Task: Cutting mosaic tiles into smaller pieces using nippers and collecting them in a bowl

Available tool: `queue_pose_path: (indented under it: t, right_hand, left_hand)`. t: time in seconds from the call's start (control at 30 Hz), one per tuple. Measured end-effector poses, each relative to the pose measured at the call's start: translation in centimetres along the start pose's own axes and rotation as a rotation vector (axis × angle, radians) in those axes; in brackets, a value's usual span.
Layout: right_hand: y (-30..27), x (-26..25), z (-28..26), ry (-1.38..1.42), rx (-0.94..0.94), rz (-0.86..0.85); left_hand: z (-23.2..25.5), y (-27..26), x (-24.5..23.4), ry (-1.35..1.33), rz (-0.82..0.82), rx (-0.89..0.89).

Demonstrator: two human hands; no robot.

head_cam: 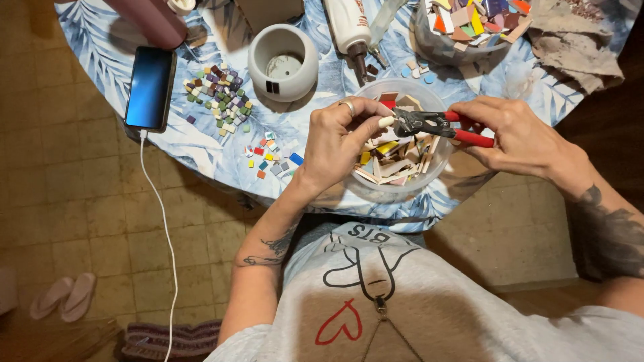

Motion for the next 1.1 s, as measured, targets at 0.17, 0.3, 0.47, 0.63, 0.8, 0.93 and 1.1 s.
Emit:
queue_pose_path:
  t: [0.17,0.3,0.47,0.63,0.8,0.93,1.1]
  right_hand:
    - [0.1,0.3,0.3,0.005,0.004,-0.024]
    - [0.1,0.4,0.4,0.004,0.012,-0.024]
    - [-0.3,0.7,1.1,-0.021,0.023,-0.005]
    - [-0.4,0.4,0.5,-0.009,0.003,0.042]
    - [-0.9,-0.1,0.9,0.007,0.032,0.111]
    - [-1.3,-0.4,0.7,0.037,0.006,0.167]
    - [-2.0,0.1,2.9,0.037,0.095,0.185]
  left_hand:
    - [-0.1,0.0,0.0,0.001,-0.008,-0.01]
    - [-0.4,0.0,0.1,0.001,-0.005,-0.019]
    - [-0.4,0.0,0.2,-0.015,-0.03,-0.027]
    - [0.2,0.0,0.3,-0.041,-0.038,-0.03]
    - [1.0,-0.2,0.2,-0.013,0.011,0.008]
    - [0.4,-0.4,0.2,0.085,0.056,0.124]
    - [0.2,-0.3,0.4,0.07,0.06,0.126]
Point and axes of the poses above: each hand's wrist, its own y-axis towards the middle knuckle, its own x-axis out of the palm, z = x × y, the point moved 8 cm from there along y, towards the middle knuckle, and after that the axes turned 2 degrees about y, right-handed, at the moved point
